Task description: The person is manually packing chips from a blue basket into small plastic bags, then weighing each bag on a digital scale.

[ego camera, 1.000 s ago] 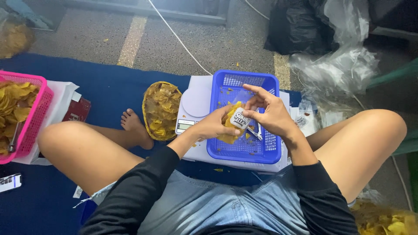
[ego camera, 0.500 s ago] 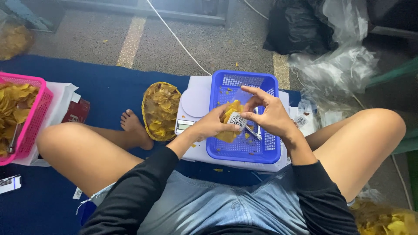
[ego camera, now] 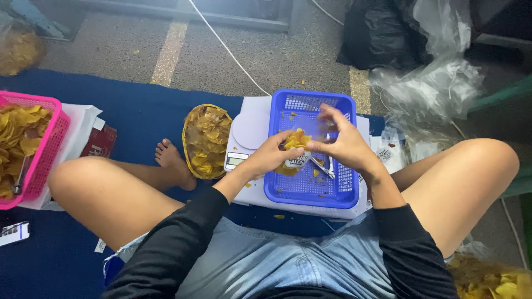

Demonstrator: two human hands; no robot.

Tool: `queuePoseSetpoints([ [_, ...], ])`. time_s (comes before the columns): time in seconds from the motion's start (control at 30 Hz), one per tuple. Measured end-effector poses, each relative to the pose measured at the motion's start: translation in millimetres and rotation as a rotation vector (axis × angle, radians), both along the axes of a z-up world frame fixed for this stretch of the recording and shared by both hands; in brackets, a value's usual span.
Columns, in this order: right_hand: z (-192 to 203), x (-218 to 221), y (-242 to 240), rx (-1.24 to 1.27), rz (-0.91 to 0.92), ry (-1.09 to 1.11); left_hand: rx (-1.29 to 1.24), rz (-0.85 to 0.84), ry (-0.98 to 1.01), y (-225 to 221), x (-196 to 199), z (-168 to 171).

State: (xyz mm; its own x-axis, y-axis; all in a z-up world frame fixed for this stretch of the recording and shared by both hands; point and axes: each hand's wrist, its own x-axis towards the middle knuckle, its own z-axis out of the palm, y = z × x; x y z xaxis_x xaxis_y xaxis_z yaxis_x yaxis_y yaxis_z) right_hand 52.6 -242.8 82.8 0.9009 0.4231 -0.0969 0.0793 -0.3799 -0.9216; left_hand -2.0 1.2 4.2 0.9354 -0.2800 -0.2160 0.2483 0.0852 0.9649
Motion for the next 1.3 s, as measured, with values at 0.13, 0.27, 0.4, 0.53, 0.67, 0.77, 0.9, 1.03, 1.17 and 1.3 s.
queuePoseSetpoints([
  [0.13, -6.8, -2.8, 4.4, -0.13, 0.066, 0.161, 0.023, 0.007, -0.033, -5.9, -2.1, 6.5],
  [0.27, -30.8, 11.5, 12.1, -0.027, -0.039, 0.216, 0.072, 0.101, -0.016, -7.3, -1.9, 6.2],
  [0.4, -61.1, 49.8, 13.6, -0.041, -0.076, -0.005, 0.206, 0.279, -0.042, -3.1, 16.2, -19.7],
  [0.53, -98.3, 102.2, 21.7, -0.259, -0.147, -0.18, 0.27, 0.472, 0.015, 25.4, 40.6, -33.2],
  [0.67, -140.0, 142.5, 31.9, -0.362, -0.129, -0.227, 0.409, 0.732, 0.072, 81.9, 74.2, -85.6],
  [0.77, -117.9, 142.8, 30.1, -0.358, -0.12, -0.241, 0.508, 0.878, 0.145, 129.5, 93.3, -144.7],
  [0.9, -80.9, 156.3, 1.4, -0.373, -0.376, -0.563, 0.795, 0.99, 0.352, 188.1, 89.1, -204.1],
  [1.03, -135.4, 199.9, -119.4, -0.307, -0.479, -0.832, 1.031, 1.126, 0.008, 204.4, 41.3, -220.7],
  [1.17, -283.4, 185.3, -264.1, -0.587, -0.687, -0.644, 1.468, 0.964, 0.111, 209.7, 12.8, -161.1],
  [1.3, -440.9, 125.0, -335.9, -0.232, -0.59, 0.255, 1.669, 0.892, 0.072, 224.6, 0.5, -181.5],
])
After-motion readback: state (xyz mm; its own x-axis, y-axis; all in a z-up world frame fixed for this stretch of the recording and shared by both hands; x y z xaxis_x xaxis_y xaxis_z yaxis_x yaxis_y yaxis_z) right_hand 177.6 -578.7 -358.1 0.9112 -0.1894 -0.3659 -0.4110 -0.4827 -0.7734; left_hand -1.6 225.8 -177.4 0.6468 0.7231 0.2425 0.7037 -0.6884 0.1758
